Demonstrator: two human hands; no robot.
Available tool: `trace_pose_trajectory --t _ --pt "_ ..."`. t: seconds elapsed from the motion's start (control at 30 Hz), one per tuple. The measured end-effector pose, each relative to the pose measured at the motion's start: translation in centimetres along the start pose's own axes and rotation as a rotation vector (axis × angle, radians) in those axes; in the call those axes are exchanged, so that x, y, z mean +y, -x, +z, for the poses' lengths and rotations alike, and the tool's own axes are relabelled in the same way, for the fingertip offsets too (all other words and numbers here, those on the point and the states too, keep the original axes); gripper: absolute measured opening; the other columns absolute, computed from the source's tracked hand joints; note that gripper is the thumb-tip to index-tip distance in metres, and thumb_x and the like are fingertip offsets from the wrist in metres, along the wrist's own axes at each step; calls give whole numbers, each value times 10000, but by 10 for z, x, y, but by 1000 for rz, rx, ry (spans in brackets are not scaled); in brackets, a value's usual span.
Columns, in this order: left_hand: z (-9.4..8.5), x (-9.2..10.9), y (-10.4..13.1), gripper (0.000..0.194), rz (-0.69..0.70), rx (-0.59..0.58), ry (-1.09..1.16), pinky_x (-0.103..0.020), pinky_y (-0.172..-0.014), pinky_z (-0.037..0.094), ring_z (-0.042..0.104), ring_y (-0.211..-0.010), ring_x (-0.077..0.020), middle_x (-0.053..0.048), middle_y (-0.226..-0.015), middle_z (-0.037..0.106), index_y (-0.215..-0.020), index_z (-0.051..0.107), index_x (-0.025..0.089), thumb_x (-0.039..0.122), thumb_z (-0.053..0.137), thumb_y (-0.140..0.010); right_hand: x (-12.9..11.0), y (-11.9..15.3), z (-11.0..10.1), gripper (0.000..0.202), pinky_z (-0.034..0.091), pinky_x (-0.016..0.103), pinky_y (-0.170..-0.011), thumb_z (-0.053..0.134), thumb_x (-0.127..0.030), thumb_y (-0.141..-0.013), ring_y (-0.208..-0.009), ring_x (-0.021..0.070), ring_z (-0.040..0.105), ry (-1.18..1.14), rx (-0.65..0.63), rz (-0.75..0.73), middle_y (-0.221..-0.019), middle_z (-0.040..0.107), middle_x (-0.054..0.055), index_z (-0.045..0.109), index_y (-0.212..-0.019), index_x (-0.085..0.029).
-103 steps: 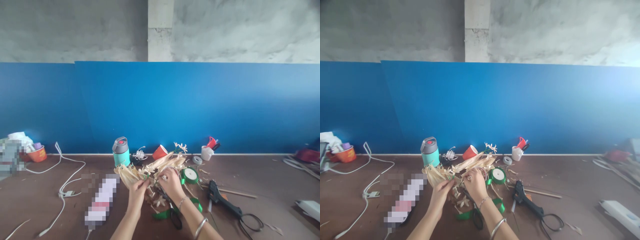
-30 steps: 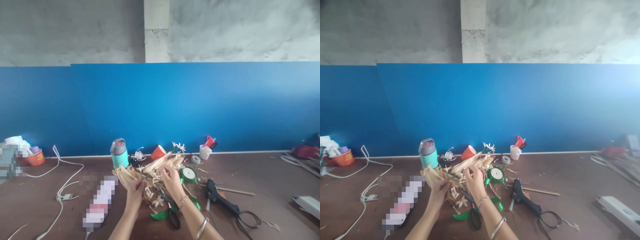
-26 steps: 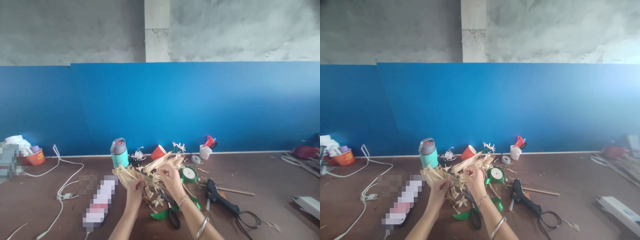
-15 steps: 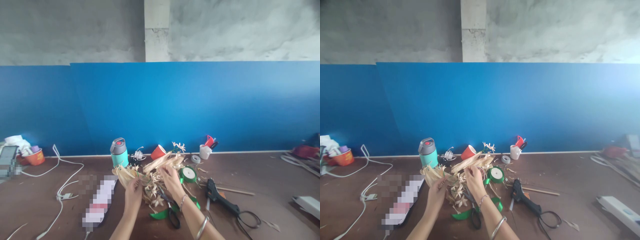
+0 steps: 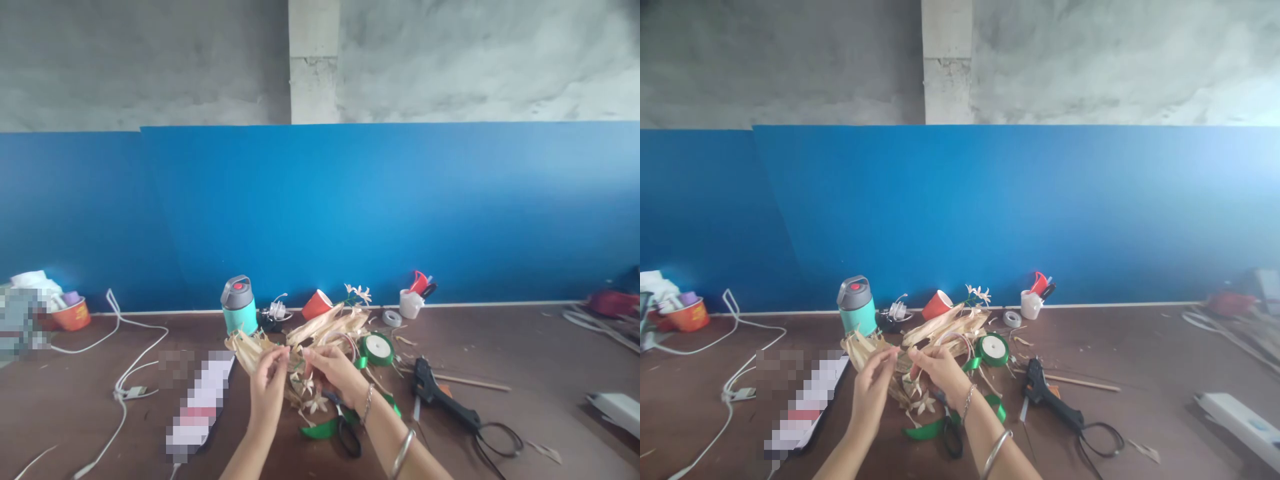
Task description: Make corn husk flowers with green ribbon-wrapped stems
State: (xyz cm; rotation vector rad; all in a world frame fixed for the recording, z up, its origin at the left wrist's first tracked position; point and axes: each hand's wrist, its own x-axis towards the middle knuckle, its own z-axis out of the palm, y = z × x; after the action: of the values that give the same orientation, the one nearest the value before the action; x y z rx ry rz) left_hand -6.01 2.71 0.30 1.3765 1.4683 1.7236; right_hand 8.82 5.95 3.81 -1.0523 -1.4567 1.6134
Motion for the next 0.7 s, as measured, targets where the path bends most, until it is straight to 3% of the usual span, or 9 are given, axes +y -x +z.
trace_pose_trajectory --t 0.23,0.4,0.7 --pt "3 1 3 221 126 -52 -1 -336 -764 508 594 -985 -266 -109 -1032 606 -813 723 188 376 614 -772 6 0 -2 419 123 136 -289 639 -500 -732 -292 -3 350 -189 -95 206 -519 591 -10 568 -570 -119" --pt "1 3 5 165 196 -77 -35 -383 -863 464 583 -985 -253 -92 -985 607 -782 722 203 318 603 -789 7 -1 0 415 121 125 -269 630 -450 -772 -277 -6 351 -247 -116 248 -474 573 -20 569 -547 -107" --pt "2 4 5 153 254 -81 -96 -373 -828 480 599 -949 -246 -87 -962 623 -772 701 202 277 574 -814 5 1 -1 403 131 112 -253 626 -388 -802 -262 -6 358 -291 -139 302 -451 570 -16 562 -532 -97"
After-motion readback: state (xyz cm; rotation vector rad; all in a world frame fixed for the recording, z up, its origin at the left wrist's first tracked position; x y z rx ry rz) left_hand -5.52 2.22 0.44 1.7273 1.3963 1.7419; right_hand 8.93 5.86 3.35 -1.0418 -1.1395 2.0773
